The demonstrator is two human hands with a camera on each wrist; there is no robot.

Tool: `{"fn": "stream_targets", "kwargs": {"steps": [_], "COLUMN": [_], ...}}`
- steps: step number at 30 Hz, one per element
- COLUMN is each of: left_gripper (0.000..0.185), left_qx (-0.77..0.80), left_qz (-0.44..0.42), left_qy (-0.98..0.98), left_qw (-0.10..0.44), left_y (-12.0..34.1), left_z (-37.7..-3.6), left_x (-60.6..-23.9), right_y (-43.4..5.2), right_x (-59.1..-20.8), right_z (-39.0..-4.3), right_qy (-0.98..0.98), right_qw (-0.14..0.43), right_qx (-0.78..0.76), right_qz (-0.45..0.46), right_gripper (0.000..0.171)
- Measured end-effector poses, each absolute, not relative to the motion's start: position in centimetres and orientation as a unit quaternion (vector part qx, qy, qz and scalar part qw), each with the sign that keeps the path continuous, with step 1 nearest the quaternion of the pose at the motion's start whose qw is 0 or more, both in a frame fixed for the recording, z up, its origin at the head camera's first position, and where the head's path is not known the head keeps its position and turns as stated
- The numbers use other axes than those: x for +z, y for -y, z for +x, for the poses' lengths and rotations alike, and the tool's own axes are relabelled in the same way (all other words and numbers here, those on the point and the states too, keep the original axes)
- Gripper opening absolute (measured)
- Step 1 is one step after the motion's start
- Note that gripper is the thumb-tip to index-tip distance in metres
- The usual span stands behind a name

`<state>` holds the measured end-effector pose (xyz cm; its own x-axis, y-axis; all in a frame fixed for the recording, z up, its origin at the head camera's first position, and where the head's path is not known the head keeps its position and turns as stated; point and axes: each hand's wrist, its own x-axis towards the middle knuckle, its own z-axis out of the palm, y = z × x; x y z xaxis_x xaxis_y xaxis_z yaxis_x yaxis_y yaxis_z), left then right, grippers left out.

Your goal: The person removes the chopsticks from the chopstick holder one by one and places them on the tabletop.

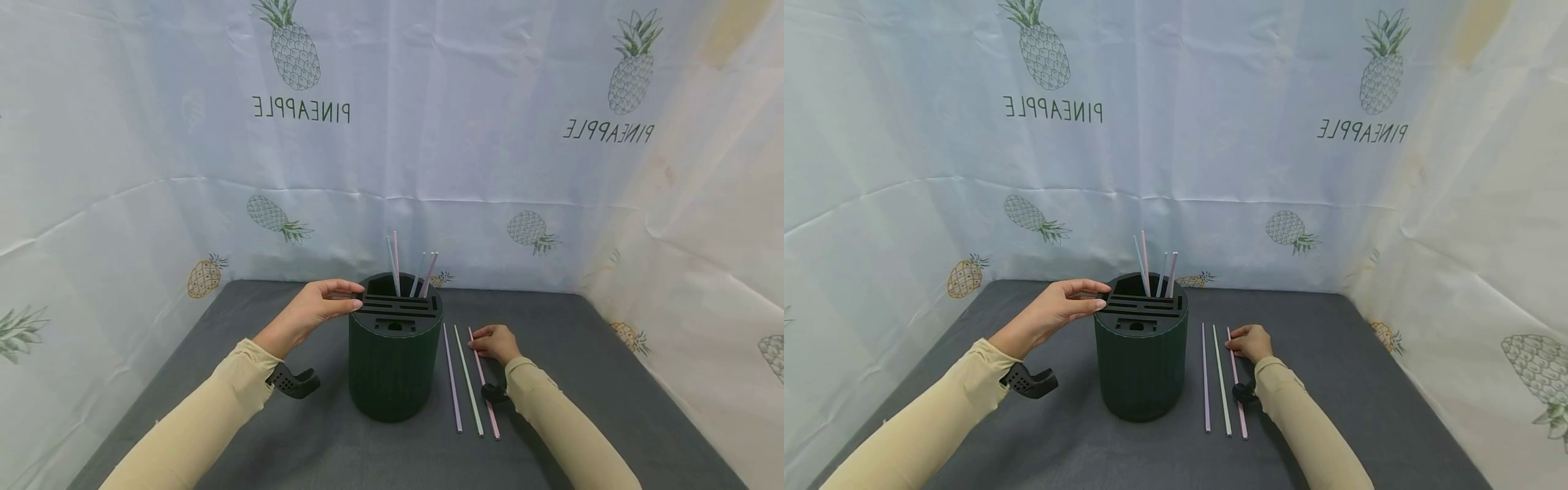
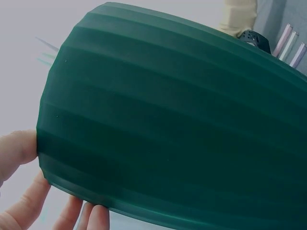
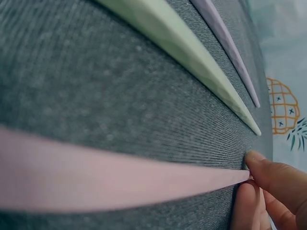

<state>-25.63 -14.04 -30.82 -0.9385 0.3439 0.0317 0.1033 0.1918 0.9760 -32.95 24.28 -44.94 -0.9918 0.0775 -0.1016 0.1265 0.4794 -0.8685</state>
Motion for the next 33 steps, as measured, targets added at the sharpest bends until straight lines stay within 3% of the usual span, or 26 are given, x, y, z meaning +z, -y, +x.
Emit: {"fn": "stream_targets", "kwargs": {"steps": [9, 18, 26, 33], "left_gripper": [0.046, 0.047, 0.046, 0.047], "left_qx": [0.618, 0.616, 0.622, 0.623], "left_qz": [0.145, 0.147, 0.146, 0.146], "left_qy": [-0.766, -0.768, -0.763, -0.762], "left_qw": [0.099, 0.099, 0.101, 0.101], "left_y": [13.9, 13.9, 14.0, 13.9], "left_z": [-25.7, -25.7, -25.6, -25.5], "left_x": [-30.8, -30.9, -30.8, -30.7], "right_y": [-25.2, -25.1, -21.6, -18.5], "right_x": [-44.2, -36.8, -30.9, -29.9], "right_z": [-33.0, -32.2, -29.8, -28.4], "right_qy": [-0.831, -0.759, -0.662, -0.674], "right_qw": [0.051, 0.014, -0.048, -0.037], "right_qx": [-0.551, -0.650, -0.730, -0.694], "right_qz": [0.050, -0.028, -0.163, -0.252], "right_gripper": [0.038, 0.056, 0.029, 0.021]}}
